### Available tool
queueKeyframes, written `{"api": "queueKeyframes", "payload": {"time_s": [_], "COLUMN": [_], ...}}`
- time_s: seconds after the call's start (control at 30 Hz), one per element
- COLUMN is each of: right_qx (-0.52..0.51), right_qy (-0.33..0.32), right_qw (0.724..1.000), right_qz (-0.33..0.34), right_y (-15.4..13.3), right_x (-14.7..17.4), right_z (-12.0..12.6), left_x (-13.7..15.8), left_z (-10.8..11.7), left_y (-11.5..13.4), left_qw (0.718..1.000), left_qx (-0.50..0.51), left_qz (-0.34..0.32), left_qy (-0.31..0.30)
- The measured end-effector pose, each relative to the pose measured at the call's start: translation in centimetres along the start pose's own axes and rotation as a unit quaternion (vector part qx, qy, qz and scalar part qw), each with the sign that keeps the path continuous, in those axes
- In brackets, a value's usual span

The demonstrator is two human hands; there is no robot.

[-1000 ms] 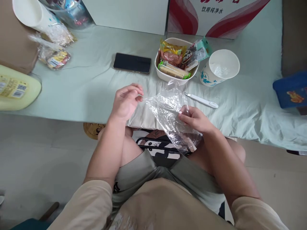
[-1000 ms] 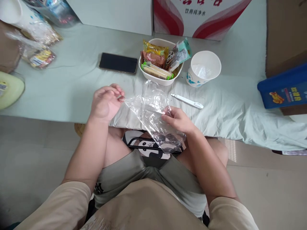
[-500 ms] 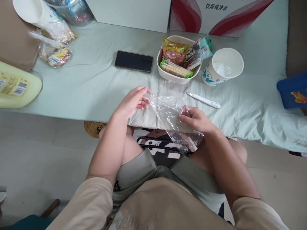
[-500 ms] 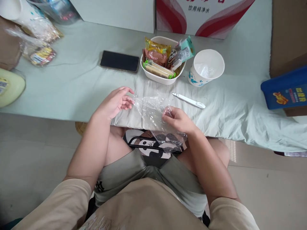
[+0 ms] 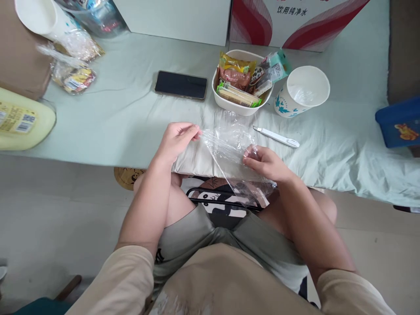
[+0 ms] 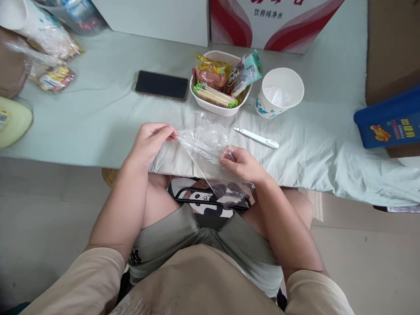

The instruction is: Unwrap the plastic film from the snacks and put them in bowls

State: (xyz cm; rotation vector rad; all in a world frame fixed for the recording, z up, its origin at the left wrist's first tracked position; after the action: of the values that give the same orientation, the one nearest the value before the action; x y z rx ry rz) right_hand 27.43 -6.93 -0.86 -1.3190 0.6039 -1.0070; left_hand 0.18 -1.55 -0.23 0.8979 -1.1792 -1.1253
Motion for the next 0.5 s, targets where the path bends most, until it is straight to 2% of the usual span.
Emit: {"api": "queueKeyframes", "payload": {"time_s": [0.07, 0.13, 0.2, 0.27, 0.33, 0.4, 0.5], "right_qx": [-0.001, -0.002, -0.005, -0.005, -0.003, 0.0, 0.004], "right_qy": [0.003, 0.005, 0.006, 0.005, 0.005, 0.004, 0.004], "right_qw": [1.0, 1.0, 1.0, 1.0, 1.0, 1.0, 1.0], "right_qz": [-0.004, -0.004, -0.003, -0.002, -0.003, -0.003, -0.001], "right_y": [0.1, 0.1, 0.1, 0.0, 0.0, 0.0, 0.0], "right_x": [0.0, 0.0, 0.0, 0.0, 0.0, 0.0, 0.0], "right_z": [0.0, 0.1, 0.0, 0.0, 0.0, 0.0, 0.0], "left_x": [-0.2, -0.3, -0.4, -0.3, -0.1, -0.2, -0.4], "left_z": [0.4, 0.7, 0.6, 0.1, -0.4, -0.7, -0.8], "left_y": [0.1, 0.1, -0.1, -0.4, -0.7, -0.9, -0.6], "left_qw": [0.999, 0.998, 0.999, 0.997, 0.993, 0.991, 0.985], "left_qx": [0.012, 0.033, 0.029, -0.007, -0.052, -0.094, -0.155], "left_qz": [-0.021, -0.034, -0.029, -0.014, -0.002, -0.004, -0.051], "left_qy": [0.03, 0.033, -0.01, -0.072, -0.107, -0.1, -0.058]}}
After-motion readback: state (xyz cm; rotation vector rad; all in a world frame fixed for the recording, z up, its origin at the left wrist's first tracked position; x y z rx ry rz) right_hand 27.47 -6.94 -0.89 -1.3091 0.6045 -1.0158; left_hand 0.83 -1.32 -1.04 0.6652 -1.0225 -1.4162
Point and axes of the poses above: each hand's wrist, its own x-axis away from the middle knuckle, its own z-axis out of the back of the hand, y = z × x, the point moved 4 cm from there along -x, towards the middle knuckle, and after that the axes turned 9 degrees about z, right-handed, at the moved point
